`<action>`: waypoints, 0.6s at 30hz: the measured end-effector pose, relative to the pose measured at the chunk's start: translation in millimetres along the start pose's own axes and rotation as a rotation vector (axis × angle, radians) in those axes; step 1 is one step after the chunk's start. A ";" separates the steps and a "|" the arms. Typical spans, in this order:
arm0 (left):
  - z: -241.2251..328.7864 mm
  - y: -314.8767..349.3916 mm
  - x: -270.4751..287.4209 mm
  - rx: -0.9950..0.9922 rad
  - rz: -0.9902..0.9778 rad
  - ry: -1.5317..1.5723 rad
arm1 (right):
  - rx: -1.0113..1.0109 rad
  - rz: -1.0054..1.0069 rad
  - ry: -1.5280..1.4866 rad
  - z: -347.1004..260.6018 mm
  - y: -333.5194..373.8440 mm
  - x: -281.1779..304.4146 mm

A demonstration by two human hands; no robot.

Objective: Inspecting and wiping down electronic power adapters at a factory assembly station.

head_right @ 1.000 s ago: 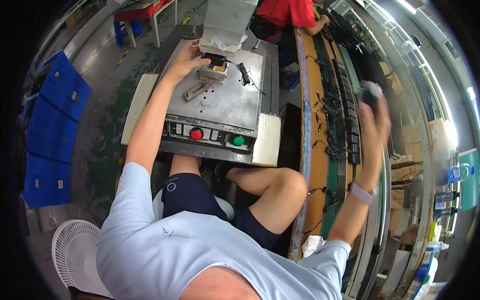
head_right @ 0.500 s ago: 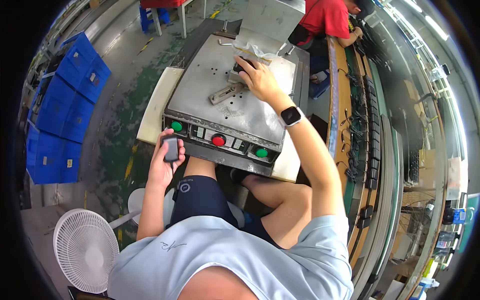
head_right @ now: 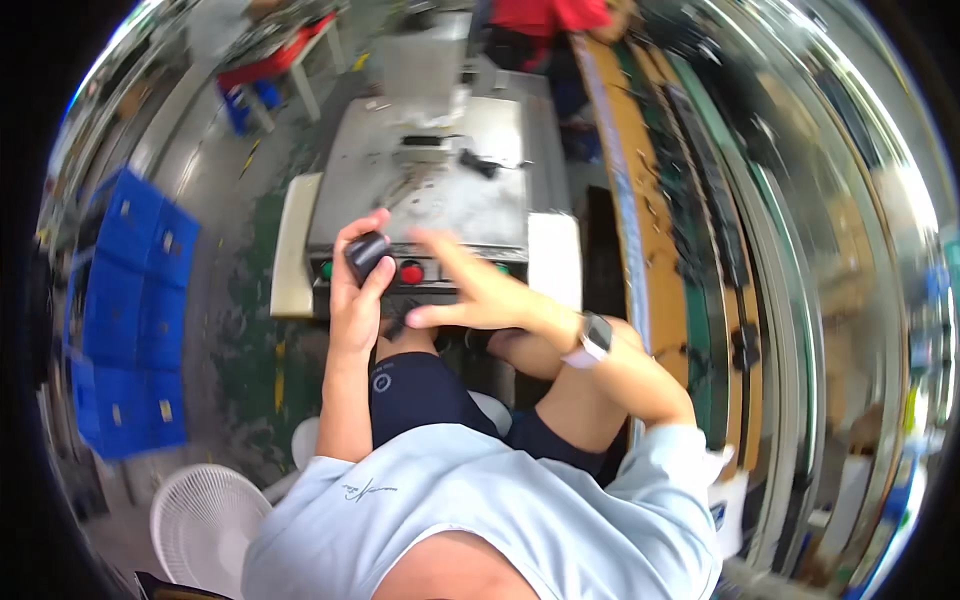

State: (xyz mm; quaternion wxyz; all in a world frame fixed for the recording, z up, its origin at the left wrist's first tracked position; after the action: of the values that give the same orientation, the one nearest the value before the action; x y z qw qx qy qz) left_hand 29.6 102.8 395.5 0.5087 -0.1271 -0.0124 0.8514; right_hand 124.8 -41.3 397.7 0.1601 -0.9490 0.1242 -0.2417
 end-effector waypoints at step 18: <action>-90.4 70.8 12.0 0.603 -0.508 -0.262 | -1.798 0.574 1.463 -187.0 560.0 290.7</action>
State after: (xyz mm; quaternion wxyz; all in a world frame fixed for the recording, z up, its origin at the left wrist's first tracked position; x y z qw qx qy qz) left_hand -16.2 69.3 295.0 0.7112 0.1443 0.1421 0.6732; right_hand 190.6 -691.9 471.3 -0.6222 -0.2958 0.5181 -0.5069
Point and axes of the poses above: each hand's wrist, its own y-axis away from the middle knuckle, its own x-axis out of the back of the hand, z = x × y, the point moved 3 cm from there along -y, towards the middle knuckle, and after that the axes turned 13 degrees about x, right-handed, at the moved point
